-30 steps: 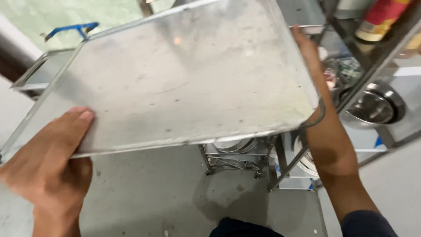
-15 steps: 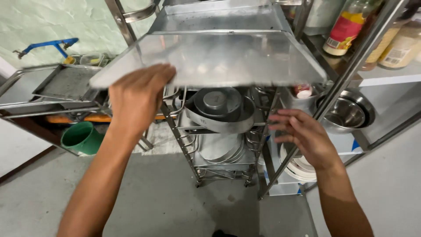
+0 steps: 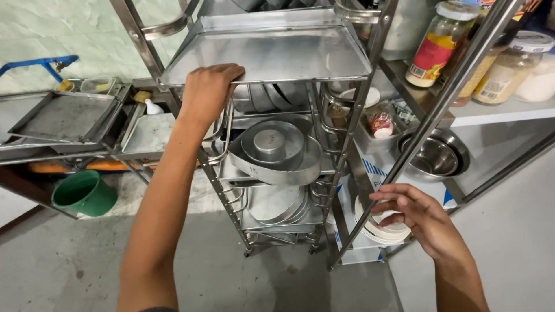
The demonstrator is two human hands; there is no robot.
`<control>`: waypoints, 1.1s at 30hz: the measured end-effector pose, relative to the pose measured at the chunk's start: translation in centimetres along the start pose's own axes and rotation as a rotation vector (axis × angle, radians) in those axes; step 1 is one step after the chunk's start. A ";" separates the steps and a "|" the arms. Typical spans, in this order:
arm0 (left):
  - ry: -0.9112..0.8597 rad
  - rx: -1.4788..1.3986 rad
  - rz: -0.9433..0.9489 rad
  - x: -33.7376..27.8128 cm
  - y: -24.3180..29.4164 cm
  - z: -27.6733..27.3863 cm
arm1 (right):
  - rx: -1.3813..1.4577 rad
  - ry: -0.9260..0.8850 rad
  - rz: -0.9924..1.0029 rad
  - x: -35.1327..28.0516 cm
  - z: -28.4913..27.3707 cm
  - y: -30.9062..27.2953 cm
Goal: Pick up metal baking trays from a table and place them onto a storage rack.
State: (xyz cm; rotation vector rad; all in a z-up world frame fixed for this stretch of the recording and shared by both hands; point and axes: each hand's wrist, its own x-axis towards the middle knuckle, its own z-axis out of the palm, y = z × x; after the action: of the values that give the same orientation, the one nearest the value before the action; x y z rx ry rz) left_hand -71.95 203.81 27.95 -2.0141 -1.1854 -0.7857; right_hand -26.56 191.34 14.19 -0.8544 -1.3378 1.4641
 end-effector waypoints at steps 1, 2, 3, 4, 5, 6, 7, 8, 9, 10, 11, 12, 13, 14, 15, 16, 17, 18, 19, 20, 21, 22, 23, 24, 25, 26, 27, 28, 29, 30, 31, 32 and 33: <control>0.024 0.000 0.007 -0.1 -0.5 0.5 | -0.014 -0.005 -0.009 0.1 -0.2 0.3; 0.024 0.001 0.006 0.2 -0.8 0.8 | -0.014 -0.006 -0.009 0.4 0.1 0.2; 0.013 0.026 0.013 0.1 -1.0 1.1 | 0.006 0.014 0.021 0.5 0.5 0.1; 0.002 0.051 0.020 0.0 -1.2 1.4 | 0.025 0.034 0.052 0.7 0.9 0.1; -0.002 0.055 0.016 0.3 -1.0 1.9 | 0.026 0.028 0.055 1.2 1.3 0.3; -0.029 0.132 0.016 0.5 -0.9 2.4 | 0.014 -0.009 0.045 1.7 1.8 0.4; -0.055 0.208 0.016 0.8 -0.7 2.9 | 0.003 -0.045 0.034 2.2 2.2 0.5; -0.059 0.212 0.011 1.0 -0.6 3.2 | 0.003 -0.052 0.036 2.8 2.9 0.4; -0.042 0.199 0.003 1.1 -0.6 3.5 | -0.040 -0.059 0.051 3.5 3.7 0.3; -0.025 0.187 -0.005 1.2 -0.6 3.7 | -0.082 -0.066 0.066 4.2 4.5 0.1; -0.026 0.195 -0.011 1.3 -0.5 4.1 | -0.083 -0.077 0.066 5.1 5.0 -0.1; -0.071 0.179 -0.051 1.4 -0.4 4.6 | -0.117 -0.113 0.019 5.9 5.6 -0.4; -0.113 0.166 -0.090 1.7 -0.5 5.0 | -0.151 -0.150 -0.033 6.9 6.2 -0.6; -0.111 0.177 -0.096 1.6 -0.4 4.9 | -0.151 -0.162 -0.037 8.3 6.8 -0.8; -0.068 0.145 -0.091 1.6 -0.3 4.9 | -0.310 -0.061 -0.201 9.6 7.4 -1.1; -0.025 0.113 -0.084 1.5 -0.2 4.9 | -0.465 0.044 -0.364 10.9 8.1 -1.4; -0.021 0.118 -0.085 1.1 -0.4 5.0 | -0.465 0.041 -0.370 11.8 9.0 -2.5; 0.012 0.143 -0.052 0.7 -0.6 5.0 | -0.661 0.160 -0.604 12.7 9.8 -3.6; 0.050 0.170 -0.014 0.7 -0.9 5.1 | -0.854 0.285 -0.846 13.8 10.7 -5.0; 0.060 0.177 -0.011 0.5 -1.1 5.5 | -0.852 0.288 -0.859 15.6 10.1 -4.8; 0.119 0.131 0.010 0.3 -1.4 5.9 | -0.955 0.341 -0.976 17.5 9.6 -4.5; 0.176 0.084 0.031 0.1 -1.8 6.3 | -1.058 0.396 -1.093 19.4 9.0 -4.3; 0.183 0.088 0.038 0.1 -1.9 6.4 | -1.054 0.404 -1.101 19.6 9.8 -4.4; 0.181 0.091 0.042 0.1 -2.1 6.5 | -1.117 0.453 -1.093 19.8 10.5 -4.5; 0.182 0.092 0.042 0.2 -2.0 6.7 | -1.185 0.500 -1.084 20.0 11.1 -4.7; 0.190 0.094 0.046 0.4 -2.1 6.5 | -1.186 0.505 -1.092 20.3 11.2 -4.2; 0.199 0.123 0.041 0.2 -1.9 6.5 | -1.278 0.585 -1.081 20.6 11.1 -3.7; 0.208 0.153 0.037 0.0 -1.7 6.6 | -1.370 0.666 -1.069 20.9 10.9 -3.1; 0.212 0.161 0.026 0.1 -1.6 6.6 | -1.368 0.655 -1.080 21.0 10.9 -3.0; 0.213 0.154 0.025 0.1 -1.5 6.7 | -1.376 0.670 -1.056 21.0 10.9 -2.8; 0.209 0.151 0.016 -0.2 -1.4 6.6 | -1.380 0.676 -1.033 21.1 11.1 -2.6; 0.208 0.163 -0.001 -0.3 -1.5 7.3 | -1.375 0.655 -1.045 20.5 11.1 -2.5; 0.275 0.199 0.027 -0.3 -1.7 8.0 | -1.301 0.617 -1.031 20.1 11.1 -2.5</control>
State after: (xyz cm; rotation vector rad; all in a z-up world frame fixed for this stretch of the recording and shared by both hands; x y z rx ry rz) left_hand -72.33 210.55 23.31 -1.6951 -1.0322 -0.8639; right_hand -42.72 206.64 20.38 -0.9699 -1.7190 -0.5736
